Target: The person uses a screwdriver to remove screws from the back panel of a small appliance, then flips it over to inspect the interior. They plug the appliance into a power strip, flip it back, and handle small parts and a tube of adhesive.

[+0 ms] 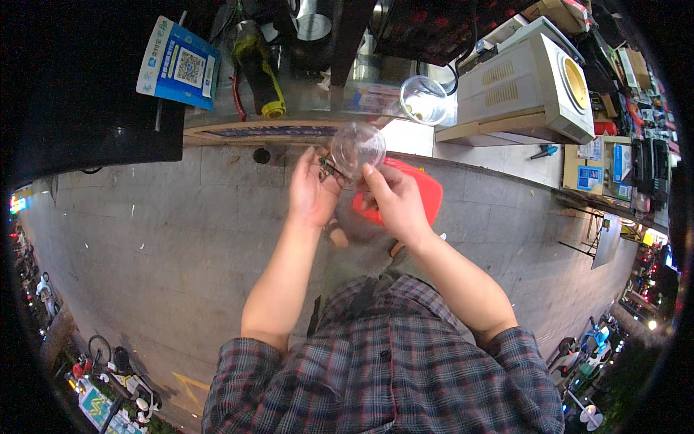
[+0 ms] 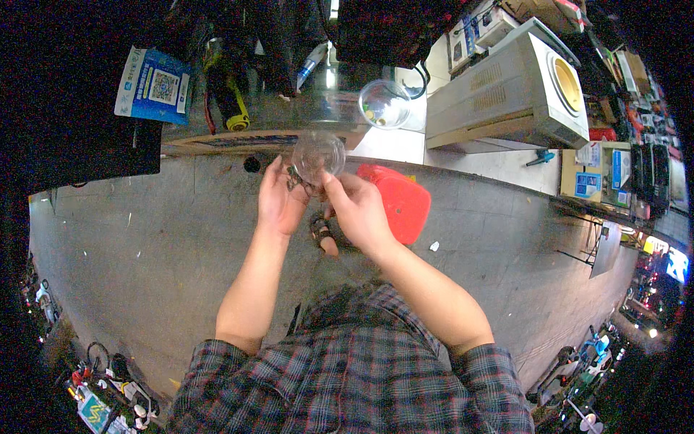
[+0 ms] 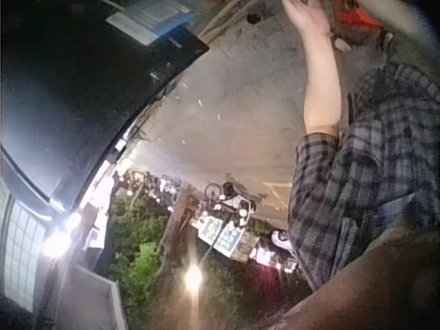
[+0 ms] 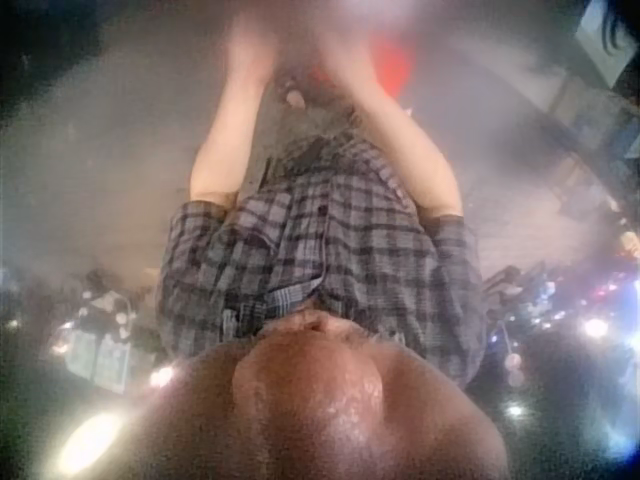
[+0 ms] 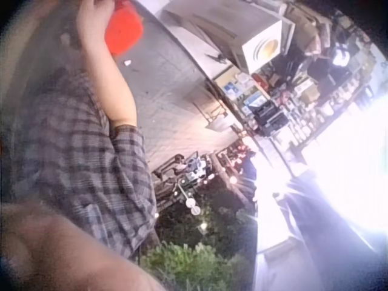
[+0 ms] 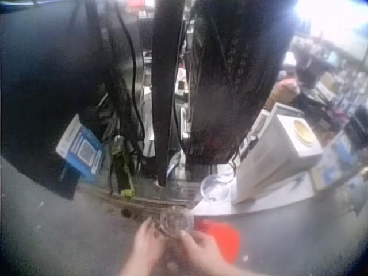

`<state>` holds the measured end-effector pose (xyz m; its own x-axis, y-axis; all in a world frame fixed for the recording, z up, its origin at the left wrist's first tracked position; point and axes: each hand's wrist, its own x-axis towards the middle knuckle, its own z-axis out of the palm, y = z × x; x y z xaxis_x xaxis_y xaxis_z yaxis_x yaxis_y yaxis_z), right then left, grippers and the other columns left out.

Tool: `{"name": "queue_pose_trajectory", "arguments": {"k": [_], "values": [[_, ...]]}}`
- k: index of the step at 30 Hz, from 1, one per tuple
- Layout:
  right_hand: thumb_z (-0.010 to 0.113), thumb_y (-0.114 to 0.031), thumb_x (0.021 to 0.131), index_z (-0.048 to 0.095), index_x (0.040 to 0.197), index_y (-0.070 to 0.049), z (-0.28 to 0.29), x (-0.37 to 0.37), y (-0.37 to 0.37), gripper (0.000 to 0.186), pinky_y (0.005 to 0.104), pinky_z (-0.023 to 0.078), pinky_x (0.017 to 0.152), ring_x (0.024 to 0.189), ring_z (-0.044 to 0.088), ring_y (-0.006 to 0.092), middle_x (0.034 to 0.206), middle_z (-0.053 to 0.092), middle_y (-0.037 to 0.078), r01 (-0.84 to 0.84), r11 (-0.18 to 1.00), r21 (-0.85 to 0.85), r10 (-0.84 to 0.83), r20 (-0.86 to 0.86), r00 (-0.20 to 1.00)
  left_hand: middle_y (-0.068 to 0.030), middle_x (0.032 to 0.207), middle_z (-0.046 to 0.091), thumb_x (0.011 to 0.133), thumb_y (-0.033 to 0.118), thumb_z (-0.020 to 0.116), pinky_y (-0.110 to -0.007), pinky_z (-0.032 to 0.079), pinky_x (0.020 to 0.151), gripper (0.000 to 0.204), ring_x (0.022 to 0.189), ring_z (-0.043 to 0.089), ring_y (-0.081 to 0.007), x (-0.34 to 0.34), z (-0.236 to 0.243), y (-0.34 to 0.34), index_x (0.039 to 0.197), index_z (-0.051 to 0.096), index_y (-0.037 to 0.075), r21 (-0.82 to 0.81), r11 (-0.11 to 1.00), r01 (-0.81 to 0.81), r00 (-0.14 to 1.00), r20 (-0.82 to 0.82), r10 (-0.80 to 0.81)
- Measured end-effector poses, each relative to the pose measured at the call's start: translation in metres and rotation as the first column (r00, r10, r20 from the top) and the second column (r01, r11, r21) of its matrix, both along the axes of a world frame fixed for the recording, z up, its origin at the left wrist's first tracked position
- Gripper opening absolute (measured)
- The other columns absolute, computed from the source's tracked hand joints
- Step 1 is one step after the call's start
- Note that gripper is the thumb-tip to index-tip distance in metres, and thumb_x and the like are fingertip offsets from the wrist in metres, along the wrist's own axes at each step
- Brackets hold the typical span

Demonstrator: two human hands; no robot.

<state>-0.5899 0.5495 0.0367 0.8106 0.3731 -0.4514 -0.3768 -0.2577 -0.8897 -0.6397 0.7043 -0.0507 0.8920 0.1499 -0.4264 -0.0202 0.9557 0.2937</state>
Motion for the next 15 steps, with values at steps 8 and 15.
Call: {"name": "queue_pose_trajectory", "arguments": {"k": [8,15], "values": [[0.073,-0.021,0.083,0.062,0.071,-0.008,0.015,0.002,-0.025,0.021,0.0377,0.051,0.057,0.061,0.063,0.0257,0.067,0.060,0.007,-0.109,0.774,-0.623,0.623,0.720,0.305,-0.0133,0.109,0.068,0.107,0.034,0.051,-0.045,0.054,0.094,0.033,0.103,0.066,-0.0317,0.006,-0.013,-0.038,0.115,0.060,0.004,-0.150,0.988,-0.020,0.997,-0.082,0.008],[0.072,-0.016,0.081,0.060,0.071,-0.007,0.051,0.013,-0.034,0.018,0.0378,0.050,0.057,0.062,0.063,0.0260,0.066,0.060,0.008,-0.171,0.790,-0.588,0.612,0.743,0.273,-0.0095,0.093,0.064,0.109,0.029,0.050,-0.036,0.054,0.084,0.029,0.093,0.063,-0.0228,0.003,-0.022,-0.062,0.107,0.060,0.002,-0.177,0.982,-0.069,0.986,-0.161,0.040]]}}
